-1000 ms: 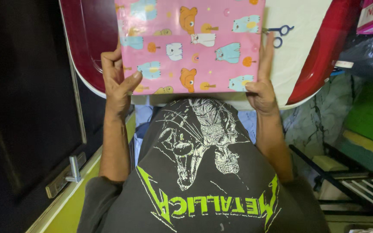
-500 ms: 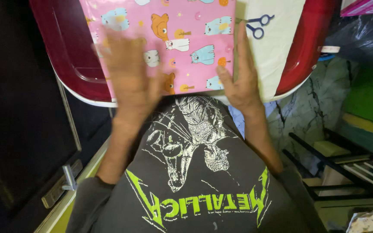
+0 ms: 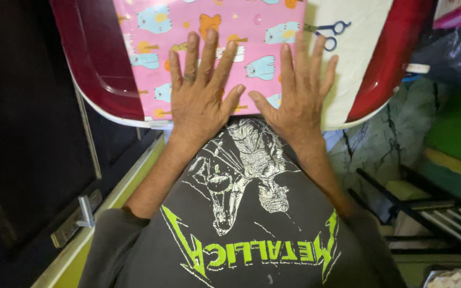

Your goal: The person wraps a rectangular box in pink patterned wrapping paper on a chair seat, folding the paper around it and securing it with tape, using scissors to cut tape. They then place a second box on a sheet of yellow patterned wrapping paper and begin folding the paper around it, applying tape.

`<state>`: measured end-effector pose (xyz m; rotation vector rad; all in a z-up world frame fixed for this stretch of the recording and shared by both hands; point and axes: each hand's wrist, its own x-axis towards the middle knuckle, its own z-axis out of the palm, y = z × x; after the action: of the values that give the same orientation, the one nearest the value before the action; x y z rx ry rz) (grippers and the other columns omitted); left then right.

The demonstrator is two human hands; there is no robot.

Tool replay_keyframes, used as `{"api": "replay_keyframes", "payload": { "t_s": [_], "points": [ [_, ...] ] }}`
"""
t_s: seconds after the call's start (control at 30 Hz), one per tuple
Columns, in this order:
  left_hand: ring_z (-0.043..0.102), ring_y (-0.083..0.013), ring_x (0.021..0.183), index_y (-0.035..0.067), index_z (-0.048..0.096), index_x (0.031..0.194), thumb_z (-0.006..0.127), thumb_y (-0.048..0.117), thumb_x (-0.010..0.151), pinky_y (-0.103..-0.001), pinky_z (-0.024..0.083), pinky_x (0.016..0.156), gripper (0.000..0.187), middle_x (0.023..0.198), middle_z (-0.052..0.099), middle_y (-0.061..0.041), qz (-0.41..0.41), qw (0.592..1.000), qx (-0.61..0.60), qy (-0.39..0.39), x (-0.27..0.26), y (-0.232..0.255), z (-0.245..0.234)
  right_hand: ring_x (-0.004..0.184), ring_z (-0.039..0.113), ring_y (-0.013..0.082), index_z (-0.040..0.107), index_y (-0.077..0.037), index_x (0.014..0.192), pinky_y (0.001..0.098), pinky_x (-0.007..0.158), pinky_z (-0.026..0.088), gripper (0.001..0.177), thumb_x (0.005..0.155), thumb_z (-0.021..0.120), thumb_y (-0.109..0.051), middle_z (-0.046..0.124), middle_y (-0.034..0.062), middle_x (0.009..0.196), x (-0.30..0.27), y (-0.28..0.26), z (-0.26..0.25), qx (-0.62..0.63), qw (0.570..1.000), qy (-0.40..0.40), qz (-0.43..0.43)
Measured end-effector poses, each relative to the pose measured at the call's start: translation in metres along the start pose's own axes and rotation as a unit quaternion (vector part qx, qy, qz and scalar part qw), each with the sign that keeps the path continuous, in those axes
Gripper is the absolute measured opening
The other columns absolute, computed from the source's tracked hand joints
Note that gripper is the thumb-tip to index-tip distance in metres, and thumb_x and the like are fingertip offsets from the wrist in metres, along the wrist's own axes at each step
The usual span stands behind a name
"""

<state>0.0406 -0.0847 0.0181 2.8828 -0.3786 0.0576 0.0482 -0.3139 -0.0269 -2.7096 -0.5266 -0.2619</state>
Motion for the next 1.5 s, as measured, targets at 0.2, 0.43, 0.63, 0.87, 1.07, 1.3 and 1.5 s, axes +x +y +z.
{"api": "replay_keyframes", "payload": {
  "t_s": [0.2, 0.43, 0.63, 0.87, 1.07, 1.3, 1.5],
  "points": [
    [0.006, -0.0292, 0.162, 0.026, 0.025, 0.167, 0.053, 0.062, 0.108, -0.058, 0.004, 0.131, 0.075, 0.174, 0.012, -0.006, -0.04, 0.997, -0.033, -0.061, 0.001, 0.002, -0.002, 0.163, 0.005, 0.0423, 0.019, -0.023, 0.172, 0.0686, 0.13, 0.007, 0.092, 0.106, 0.065, -0.068, 0.013, 0.0172, 0.176, -0.006, 0.008, 0.007, -0.036, 0.999, 0.028, -0.018],
    [0.003, -0.0281, 0.162, 0.012, 0.013, 0.167, 0.044, 0.064, 0.11, -0.057, 0.002, 0.131, 0.084, 0.174, 0.006, -0.012, -0.158, 0.984, 0.009, -0.078, -0.01, -0.034, -0.017, 0.163, 0.008, 0.0436, 0.03, -0.021, 0.168, 0.071, 0.131, 0.008, 0.085, 0.103, 0.064, -0.063, 0.019, 0.0166, 0.176, -0.007, 0.004, 0.009, 0.005, 1.0, 0.021, 0.008],
    [0.0, -0.0317, 0.163, 0.014, 0.01, 0.171, 0.036, 0.057, 0.114, -0.058, 0.0, 0.132, 0.075, 0.177, 0.004, -0.008, -0.219, 0.968, 0.108, -0.066, -0.035, -0.061, -0.019, 0.161, 0.01, 0.0458, 0.035, -0.014, 0.168, 0.0666, 0.129, 0.014, 0.08, 0.105, 0.072, -0.049, 0.02, 0.0187, 0.176, -0.005, -0.011, -0.003, 0.089, 0.996, 0.022, 0.004],
    [0.032, -0.0325, 0.154, 0.001, 0.022, 0.159, 0.055, 0.039, 0.118, -0.042, 0.03, 0.131, 0.065, 0.164, 0.028, -0.026, -0.252, 0.887, -0.311, 0.231, -0.056, -0.082, 0.005, 0.162, 0.025, 0.0354, 0.034, -0.009, 0.161, 0.0428, 0.13, 0.031, 0.077, 0.104, 0.086, -0.013, 0.019, 0.0185, 0.172, -0.002, -0.019, -0.016, 0.292, 0.956, 0.02, 0.012],
    [0.068, -0.0101, 0.102, 0.0, 0.062, 0.139, 0.059, 0.036, 0.107, -0.025, 0.057, 0.09, 0.048, 0.119, 0.078, -0.013, -0.281, 0.785, -0.509, 0.212, -0.045, -0.096, 0.009, 0.155, 0.031, 0.0229, 0.013, 0.001, 0.166, 0.0345, 0.131, 0.027, 0.079, 0.114, 0.072, -0.004, 0.025, 0.0157, 0.173, 0.004, -0.013, 0.001, 0.51, 0.856, 0.044, 0.067],
    [0.062, -0.0047, 0.076, -0.005, 0.077, 0.113, 0.066, 0.031, 0.103, -0.023, 0.053, 0.068, 0.039, 0.087, 0.077, -0.005, -0.335, 0.767, -0.497, 0.229, -0.031, -0.101, 0.008, 0.138, 0.054, 0.0181, 0.027, 0.005, 0.165, 0.0319, 0.121, 0.044, 0.067, 0.113, 0.067, -0.008, 0.051, 0.0163, 0.154, 0.007, -0.004, -0.001, 0.517, 0.846, -0.005, 0.127],
    [0.066, -0.0053, 0.075, -0.007, 0.076, 0.106, 0.074, 0.027, 0.096, -0.022, 0.055, 0.067, 0.035, 0.085, 0.077, -0.005, -0.3, 0.742, -0.554, 0.23, -0.026, -0.108, 0.01, 0.134, 0.057, 0.0178, 0.027, 0.004, 0.168, 0.0316, 0.117, 0.046, 0.07, 0.113, 0.068, -0.009, 0.056, 0.0161, 0.15, 0.007, -0.007, -0.002, 0.511, 0.849, -0.008, 0.138]
  ]
}}
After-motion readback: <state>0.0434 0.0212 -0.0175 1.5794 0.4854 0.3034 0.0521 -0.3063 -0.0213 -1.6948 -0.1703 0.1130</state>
